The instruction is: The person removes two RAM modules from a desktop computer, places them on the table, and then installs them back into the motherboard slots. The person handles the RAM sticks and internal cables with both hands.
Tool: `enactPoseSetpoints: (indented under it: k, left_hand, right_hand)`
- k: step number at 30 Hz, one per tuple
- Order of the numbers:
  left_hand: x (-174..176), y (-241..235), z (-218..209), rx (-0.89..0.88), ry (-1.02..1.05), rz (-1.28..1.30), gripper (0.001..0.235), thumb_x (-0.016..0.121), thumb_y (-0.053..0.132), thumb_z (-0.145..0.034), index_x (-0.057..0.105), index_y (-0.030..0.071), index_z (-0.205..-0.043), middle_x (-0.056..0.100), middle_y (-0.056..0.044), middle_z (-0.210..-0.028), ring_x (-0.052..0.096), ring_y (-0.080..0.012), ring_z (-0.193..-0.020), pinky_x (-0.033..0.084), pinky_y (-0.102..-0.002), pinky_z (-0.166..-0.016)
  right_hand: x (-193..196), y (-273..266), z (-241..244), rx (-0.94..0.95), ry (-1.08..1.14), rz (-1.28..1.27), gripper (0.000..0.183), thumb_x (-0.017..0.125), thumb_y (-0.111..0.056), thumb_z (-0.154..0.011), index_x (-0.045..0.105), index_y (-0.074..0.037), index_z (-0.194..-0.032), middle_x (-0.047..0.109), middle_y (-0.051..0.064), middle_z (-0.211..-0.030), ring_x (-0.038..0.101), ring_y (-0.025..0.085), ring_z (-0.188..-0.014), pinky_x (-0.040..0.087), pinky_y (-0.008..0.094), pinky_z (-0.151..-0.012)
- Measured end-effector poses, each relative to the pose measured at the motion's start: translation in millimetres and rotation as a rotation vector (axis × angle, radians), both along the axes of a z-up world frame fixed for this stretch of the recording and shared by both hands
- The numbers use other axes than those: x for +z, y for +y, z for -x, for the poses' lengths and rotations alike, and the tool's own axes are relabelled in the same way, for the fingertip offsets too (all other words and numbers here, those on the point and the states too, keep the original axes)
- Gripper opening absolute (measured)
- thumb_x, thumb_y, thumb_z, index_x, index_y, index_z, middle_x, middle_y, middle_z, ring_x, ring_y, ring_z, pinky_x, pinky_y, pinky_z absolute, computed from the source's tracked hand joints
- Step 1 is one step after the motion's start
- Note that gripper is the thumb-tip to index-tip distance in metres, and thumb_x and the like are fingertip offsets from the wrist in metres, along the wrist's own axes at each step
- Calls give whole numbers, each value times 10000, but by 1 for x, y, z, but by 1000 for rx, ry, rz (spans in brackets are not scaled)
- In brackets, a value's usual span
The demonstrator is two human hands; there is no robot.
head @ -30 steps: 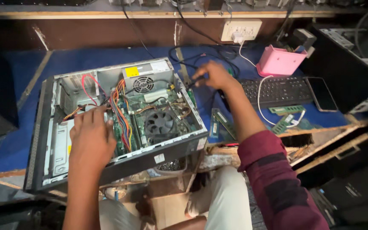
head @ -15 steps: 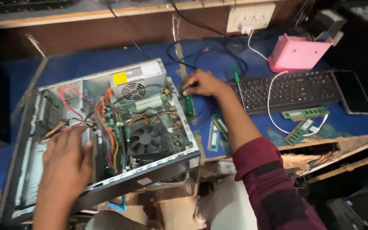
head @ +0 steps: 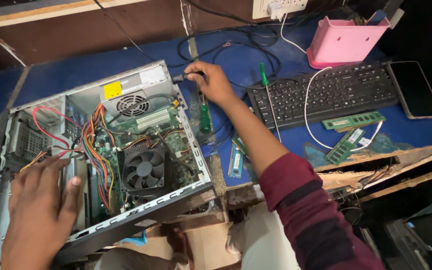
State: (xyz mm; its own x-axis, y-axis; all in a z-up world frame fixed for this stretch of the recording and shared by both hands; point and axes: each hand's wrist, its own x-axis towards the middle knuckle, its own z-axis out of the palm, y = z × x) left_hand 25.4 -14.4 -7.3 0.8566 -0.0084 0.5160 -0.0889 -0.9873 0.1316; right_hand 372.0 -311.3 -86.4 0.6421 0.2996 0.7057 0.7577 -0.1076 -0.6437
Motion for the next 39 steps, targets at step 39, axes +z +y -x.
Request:
enactPoseSetpoints:
  k: [39]
  left_hand:
    - [-14,4,-4,131,98,34,610,639,465,-906,595,-34,-1253,533,-299,-1429,460,-488,-1347,367,-660,-1017]
  right_hand:
    - [47,23,44,-516,-18,603,259,668,-308,-913,761,-137,-1084,729,165,-1053,655,370,-1071,474,484,-927]
